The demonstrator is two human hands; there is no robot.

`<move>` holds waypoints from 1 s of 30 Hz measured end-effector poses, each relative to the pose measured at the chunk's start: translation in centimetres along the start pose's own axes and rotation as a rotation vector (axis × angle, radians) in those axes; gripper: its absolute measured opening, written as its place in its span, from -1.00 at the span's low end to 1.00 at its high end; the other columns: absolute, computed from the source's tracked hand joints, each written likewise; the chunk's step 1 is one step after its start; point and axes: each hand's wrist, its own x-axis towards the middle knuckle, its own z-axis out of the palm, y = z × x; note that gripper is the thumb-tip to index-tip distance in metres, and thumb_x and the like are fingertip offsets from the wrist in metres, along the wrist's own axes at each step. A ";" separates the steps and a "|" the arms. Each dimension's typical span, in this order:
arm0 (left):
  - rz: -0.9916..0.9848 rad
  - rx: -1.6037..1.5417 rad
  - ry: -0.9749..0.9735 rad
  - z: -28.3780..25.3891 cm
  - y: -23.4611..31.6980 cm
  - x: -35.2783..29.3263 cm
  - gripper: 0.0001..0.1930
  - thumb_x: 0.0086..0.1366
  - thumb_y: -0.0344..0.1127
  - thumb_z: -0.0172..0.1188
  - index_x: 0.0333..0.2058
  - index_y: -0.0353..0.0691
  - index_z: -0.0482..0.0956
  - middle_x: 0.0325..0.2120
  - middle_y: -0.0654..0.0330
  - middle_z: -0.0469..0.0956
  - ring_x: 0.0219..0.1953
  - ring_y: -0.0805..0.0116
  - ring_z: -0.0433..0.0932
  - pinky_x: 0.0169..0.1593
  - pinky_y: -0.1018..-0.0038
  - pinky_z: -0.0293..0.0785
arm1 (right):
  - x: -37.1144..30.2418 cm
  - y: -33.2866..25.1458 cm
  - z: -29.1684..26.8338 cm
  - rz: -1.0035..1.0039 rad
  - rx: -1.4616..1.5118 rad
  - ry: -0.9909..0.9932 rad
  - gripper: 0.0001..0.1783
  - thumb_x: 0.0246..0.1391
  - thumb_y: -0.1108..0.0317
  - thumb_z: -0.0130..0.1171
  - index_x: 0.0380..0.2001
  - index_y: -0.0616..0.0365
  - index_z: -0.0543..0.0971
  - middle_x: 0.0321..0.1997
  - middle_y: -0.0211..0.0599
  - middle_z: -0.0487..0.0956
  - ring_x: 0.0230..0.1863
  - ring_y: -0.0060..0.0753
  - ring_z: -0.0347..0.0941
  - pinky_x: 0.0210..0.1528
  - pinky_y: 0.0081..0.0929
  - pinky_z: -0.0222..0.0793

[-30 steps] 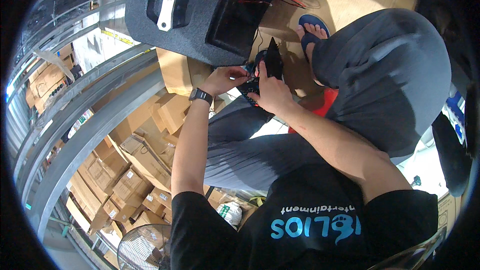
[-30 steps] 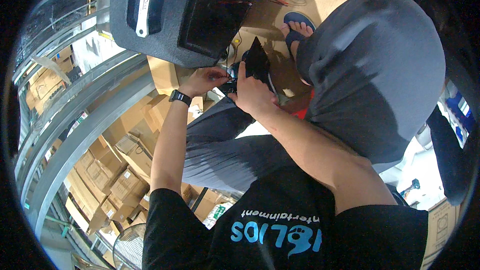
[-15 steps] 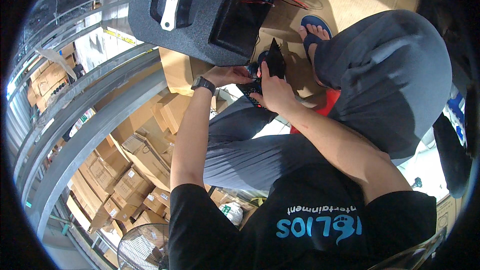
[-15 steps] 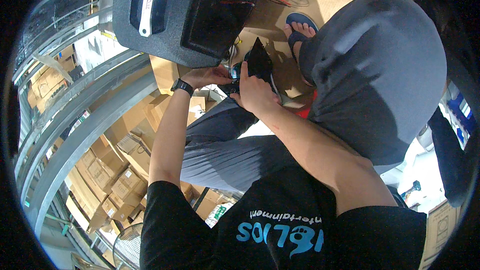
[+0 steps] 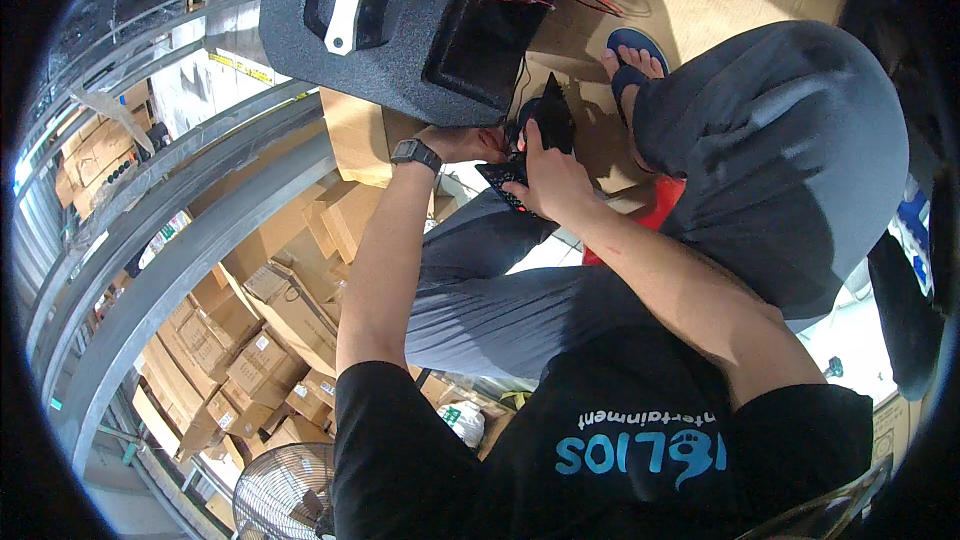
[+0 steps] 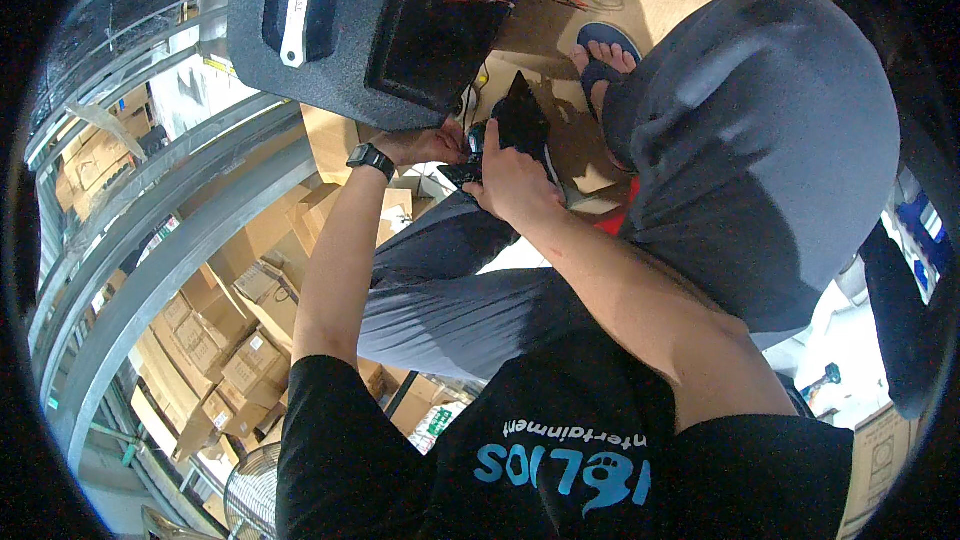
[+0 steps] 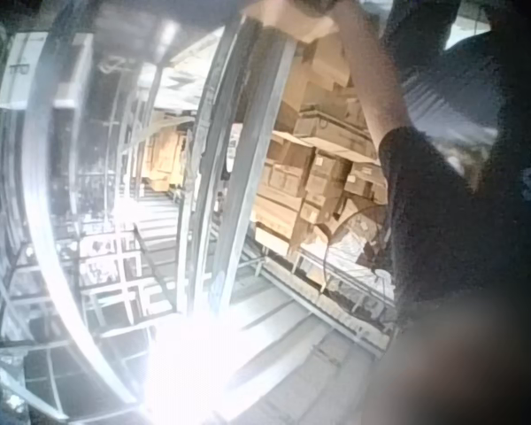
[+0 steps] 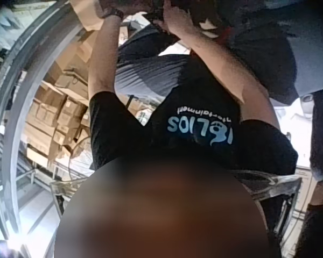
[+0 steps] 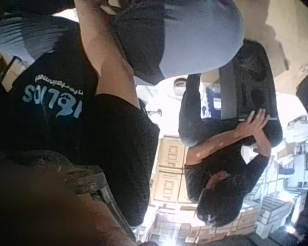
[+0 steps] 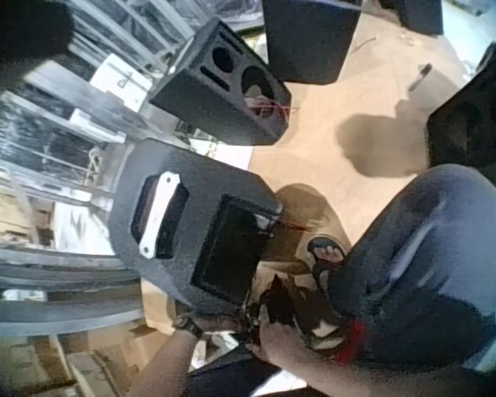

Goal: The person sits on the floor and assembles an electronic device by connecting wires and components to a circuit board. They use their hands to plug in connectors and adjust parts within a foam-lined case.

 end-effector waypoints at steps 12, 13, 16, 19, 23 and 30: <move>-0.604 -0.123 -0.121 -2.5 8.2 -0.1 -0.65 0.03 0.03 0.51 -0.26 0.01 0.77 -0.24 0.38 0.70 -0.21 0.44 0.59 -0.18 0.44 0.53 | 0.0 -0.1 -0.1 0.008 0.019 -0.007 0.17 0.09 -0.01 0.42 0.47 0.41 -0.03 -0.12 0.26 0.67 -0.10 0.20 0.68 -0.03 -0.11 0.63; -0.640 -0.141 -0.110 -2.5 8.6 -0.2 -0.65 0.03 0.05 0.50 -0.25 0.04 0.77 -0.25 0.38 0.70 -0.23 0.44 0.59 -0.21 0.46 0.53 | 0.0 -0.1 -0.1 0.011 0.022 -0.005 0.17 0.10 -0.01 0.42 0.48 0.41 -0.03 -0.11 0.26 0.67 -0.09 0.21 0.68 -0.02 -0.10 0.63; -0.712 -0.127 -0.110 -2.5 9.0 0.1 -0.61 0.03 0.11 0.48 -0.22 0.07 0.78 -0.25 0.37 0.71 -0.28 0.43 0.59 -0.27 0.48 0.52 | 0.0 -0.1 -0.1 0.029 0.043 -0.028 0.17 0.11 0.00 0.41 0.49 0.38 -0.06 -0.08 0.27 0.66 -0.04 0.22 0.66 0.05 -0.08 0.60; -0.774 0.020 -0.174 -2.6 8.9 1.0 -0.55 0.01 0.16 0.47 -0.22 0.02 0.79 -0.24 0.34 0.71 -0.30 0.40 0.60 -0.27 0.46 0.53 | 0.1 0.0 -0.1 0.039 0.056 -0.049 0.16 0.13 0.00 0.39 0.50 0.35 -0.08 -0.02 0.29 0.64 0.02 0.23 0.63 0.11 -0.06 0.56; -0.779 0.095 -0.180 -2.4 9.1 1.5 -0.55 0.00 0.16 0.46 -0.23 -0.01 0.78 -0.26 0.32 0.70 -0.31 0.40 0.59 -0.28 0.46 0.52 | 0.2 0.2 0.2 0.038 0.068 -0.048 0.22 0.12 -0.09 0.39 0.52 0.29 -0.13 -0.04 0.31 0.64 0.00 0.28 0.63 0.11 -0.02 0.55; -0.771 0.141 -0.165 -2.0 9.5 2.1 -0.53 0.00 0.17 0.44 -0.26 -0.06 0.77 -0.30 0.30 0.69 -0.34 0.39 0.58 -0.29 0.45 0.50 | 0.5 0.6 0.8 0.023 0.054 -0.046 0.22 0.12 -0.12 0.37 0.51 0.32 -0.11 -0.07 0.32 0.64 0.00 0.26 0.63 0.10 -0.05 0.56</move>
